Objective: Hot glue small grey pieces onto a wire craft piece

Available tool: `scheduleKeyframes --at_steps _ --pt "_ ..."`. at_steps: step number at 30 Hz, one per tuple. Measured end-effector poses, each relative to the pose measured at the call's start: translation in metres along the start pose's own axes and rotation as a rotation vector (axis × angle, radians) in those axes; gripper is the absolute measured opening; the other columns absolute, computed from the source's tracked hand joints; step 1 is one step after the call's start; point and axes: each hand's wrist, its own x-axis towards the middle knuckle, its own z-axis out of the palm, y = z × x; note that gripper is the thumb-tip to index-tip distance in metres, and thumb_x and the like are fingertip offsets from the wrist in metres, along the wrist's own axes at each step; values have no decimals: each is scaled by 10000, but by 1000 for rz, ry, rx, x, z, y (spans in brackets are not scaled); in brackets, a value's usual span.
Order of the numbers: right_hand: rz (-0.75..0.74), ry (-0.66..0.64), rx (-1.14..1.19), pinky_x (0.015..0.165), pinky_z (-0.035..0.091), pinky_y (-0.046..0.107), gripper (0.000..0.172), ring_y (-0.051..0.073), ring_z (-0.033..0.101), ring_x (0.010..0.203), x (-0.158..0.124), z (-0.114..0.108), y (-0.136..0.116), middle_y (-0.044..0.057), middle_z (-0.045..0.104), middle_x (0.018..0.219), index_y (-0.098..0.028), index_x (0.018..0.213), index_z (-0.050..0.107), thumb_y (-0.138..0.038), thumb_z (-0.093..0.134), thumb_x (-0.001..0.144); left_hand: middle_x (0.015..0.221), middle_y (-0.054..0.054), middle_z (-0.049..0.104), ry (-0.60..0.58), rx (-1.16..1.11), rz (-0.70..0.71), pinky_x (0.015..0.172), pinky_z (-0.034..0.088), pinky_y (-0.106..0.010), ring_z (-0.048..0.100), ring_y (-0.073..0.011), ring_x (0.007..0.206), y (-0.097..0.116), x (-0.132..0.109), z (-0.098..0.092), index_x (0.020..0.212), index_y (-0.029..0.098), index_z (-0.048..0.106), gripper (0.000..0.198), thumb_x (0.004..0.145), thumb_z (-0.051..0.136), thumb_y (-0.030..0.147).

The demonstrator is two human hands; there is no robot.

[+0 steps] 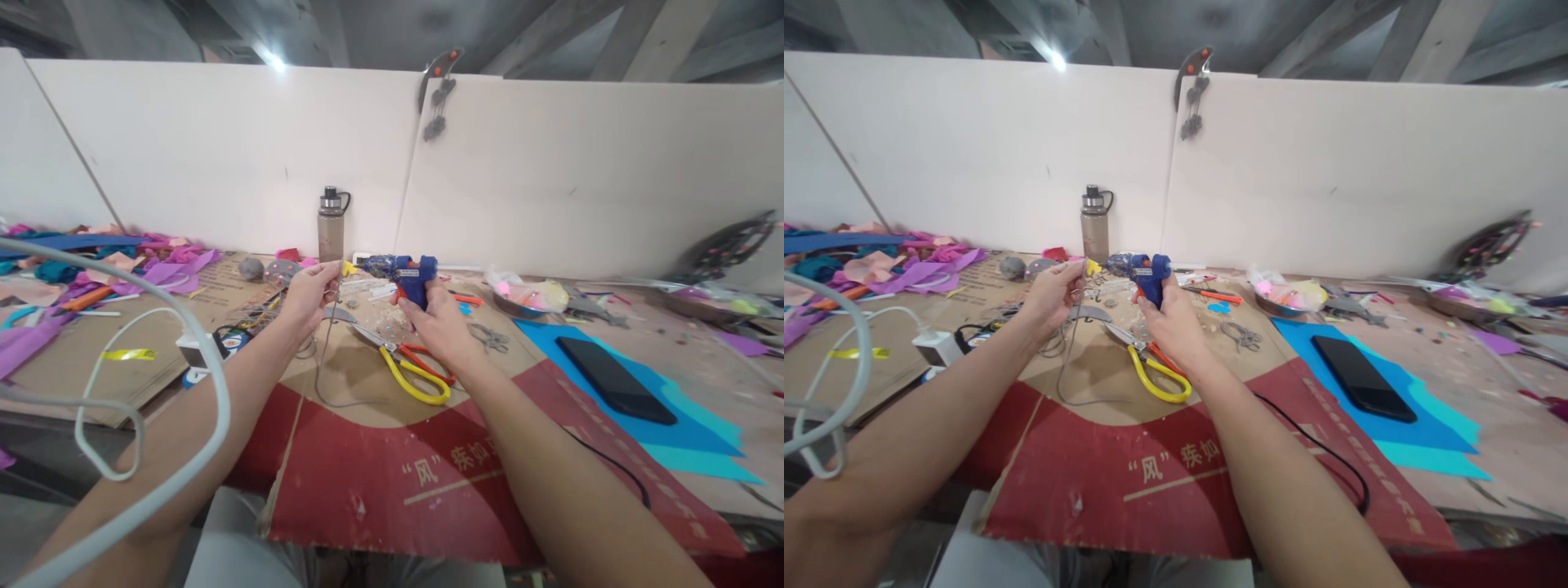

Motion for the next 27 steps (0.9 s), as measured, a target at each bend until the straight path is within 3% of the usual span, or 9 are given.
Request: scheduleKeyframes --at_steps 10,13,16,18,21,25,27 --pt "-143 -24 -421 792 435 425 226 282 577 852 -1 0 0 155 640 947 -164 1037 539 -275 471 852 534 56 413 3 -18 -29 375 216 -159 344 -24 447 2 0 1 608 129 549 249 630 757 265" --pt "-131 -44 -450 811 445 426 272 287 592 885 0 0 0 172 649 990 -140 1074 541 -272 447 856 539 58 410 5 -21 -35 377 217 -156 338 -22 449 2 0 0 622 128 557 241 627 757 263" --pt "-10 9 -354 777 467 377 294 245 612 838 4 -1 6 126 665 966 -160 1087 555 -294 466 842 532 57 418 4 -6 -33 375 218 -163 342 -27 444 1 1 -1 633 136 567 231 630 749 277" --pt "167 23 -331 717 475 339 284 217 620 770 9 -4 15 95 677 908 -170 1052 580 -314 476 831 526 54 427 -7 28 -20 375 220 -168 350 -32 441 0 0 0 625 143 566 234 638 741 298" --pt "427 -53 -463 635 463 304 236 205 626 699 16 -10 37 82 690 833 -165 958 621 -301 504 805 538 41 468 -11 110 10 386 235 -169 382 -39 453 -2 -3 3 640 147 583 233 654 734 325" --pt "488 -94 -664 702 443 359 100 301 646 819 20 -24 61 170 684 803 -144 713 628 -244 628 718 563 29 530 -9 280 139 415 284 -174 429 -54 474 -4 -9 9 730 150 637 203 681 715 331" --pt "422 -71 -742 767 424 395 127 342 627 919 20 -30 61 212 666 807 -149 643 594 -239 637 721 568 28 547 -13 392 243 432 311 -183 433 -60 473 -5 -12 10 764 155 652 175 719 679 322"
